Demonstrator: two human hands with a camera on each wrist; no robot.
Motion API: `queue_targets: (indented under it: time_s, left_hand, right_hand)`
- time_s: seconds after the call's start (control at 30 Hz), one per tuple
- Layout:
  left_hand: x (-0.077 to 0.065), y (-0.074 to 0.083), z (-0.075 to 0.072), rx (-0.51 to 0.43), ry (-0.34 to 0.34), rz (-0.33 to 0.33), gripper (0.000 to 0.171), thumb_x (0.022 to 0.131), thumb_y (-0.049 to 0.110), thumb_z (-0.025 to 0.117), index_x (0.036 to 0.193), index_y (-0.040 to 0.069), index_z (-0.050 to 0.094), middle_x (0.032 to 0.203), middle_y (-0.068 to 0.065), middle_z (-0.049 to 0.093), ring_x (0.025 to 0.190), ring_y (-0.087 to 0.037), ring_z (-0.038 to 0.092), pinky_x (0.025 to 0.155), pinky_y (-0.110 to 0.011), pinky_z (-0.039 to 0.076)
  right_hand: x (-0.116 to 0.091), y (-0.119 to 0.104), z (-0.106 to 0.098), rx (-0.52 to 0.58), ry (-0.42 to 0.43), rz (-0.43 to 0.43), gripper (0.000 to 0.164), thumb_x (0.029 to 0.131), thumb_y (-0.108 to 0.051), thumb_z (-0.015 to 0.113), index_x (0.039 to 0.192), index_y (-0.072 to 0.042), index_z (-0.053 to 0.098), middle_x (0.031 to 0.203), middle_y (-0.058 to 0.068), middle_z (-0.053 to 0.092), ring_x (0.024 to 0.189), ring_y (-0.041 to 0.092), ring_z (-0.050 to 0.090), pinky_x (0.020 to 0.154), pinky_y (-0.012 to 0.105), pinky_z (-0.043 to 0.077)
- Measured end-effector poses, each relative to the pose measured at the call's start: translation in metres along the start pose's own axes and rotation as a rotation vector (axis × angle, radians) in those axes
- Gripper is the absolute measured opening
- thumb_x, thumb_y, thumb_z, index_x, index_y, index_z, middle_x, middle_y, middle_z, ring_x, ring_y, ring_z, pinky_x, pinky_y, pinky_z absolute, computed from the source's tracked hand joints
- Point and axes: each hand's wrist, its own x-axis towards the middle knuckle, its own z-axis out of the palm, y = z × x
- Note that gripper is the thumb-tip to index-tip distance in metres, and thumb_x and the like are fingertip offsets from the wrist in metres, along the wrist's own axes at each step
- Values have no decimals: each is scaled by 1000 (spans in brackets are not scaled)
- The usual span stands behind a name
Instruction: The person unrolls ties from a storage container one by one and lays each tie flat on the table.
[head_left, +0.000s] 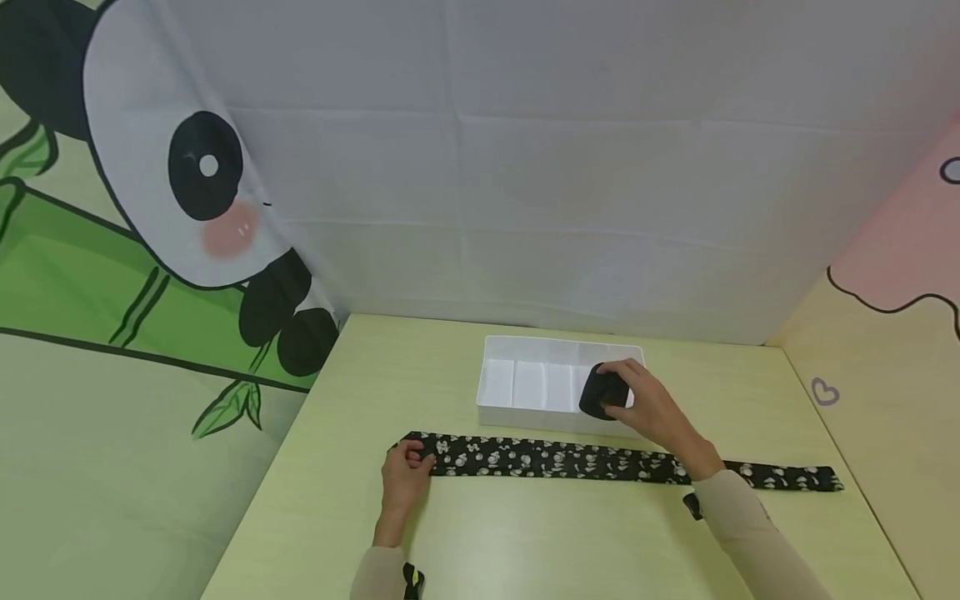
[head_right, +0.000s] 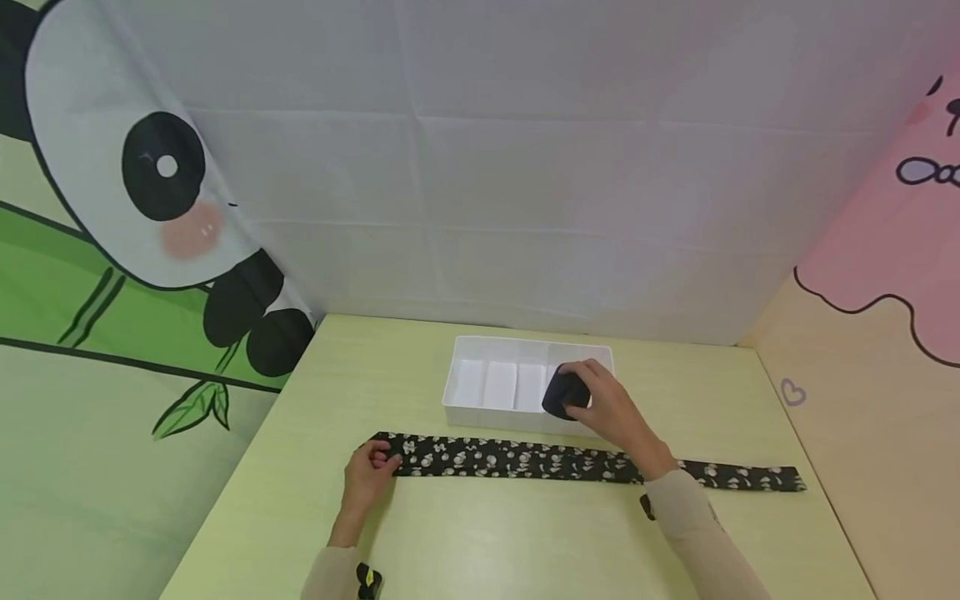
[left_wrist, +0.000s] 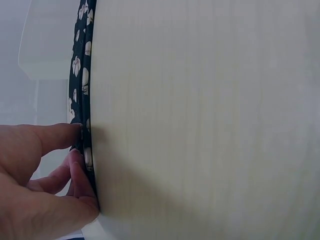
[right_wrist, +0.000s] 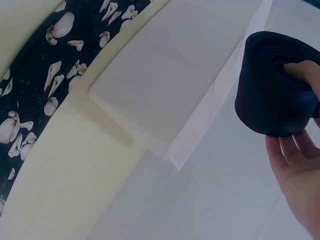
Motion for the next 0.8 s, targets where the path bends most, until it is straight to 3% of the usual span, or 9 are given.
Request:
queue_targets:
  time_s: [0.6, 0.8]
  left_hand:
    - [-3, -13, -21, 3, -26, 30, 24, 89, 0, 76, 108, -9, 64, 92, -15, 58, 81, -22, 56, 71, -33, 47]
    - [-2, -18, -27, 10, -36, 32, 25, 88, -1, 76, 109, -9, 65, 92, -15, 59, 82, -23, 57, 72, -34, 47]
  right_hand:
    - [-16, -44, 23, -25, -49, 2, 59, 77, 0, 88, 128, -8, 61, 119, 9, 62, 103, 27, 63, 83, 47, 57]
    - [-20, -59, 31, -22, -60, -35, 60, 76, 1, 89, 129, -7, 61, 117, 8, 62, 101, 26, 64, 83, 45, 58]
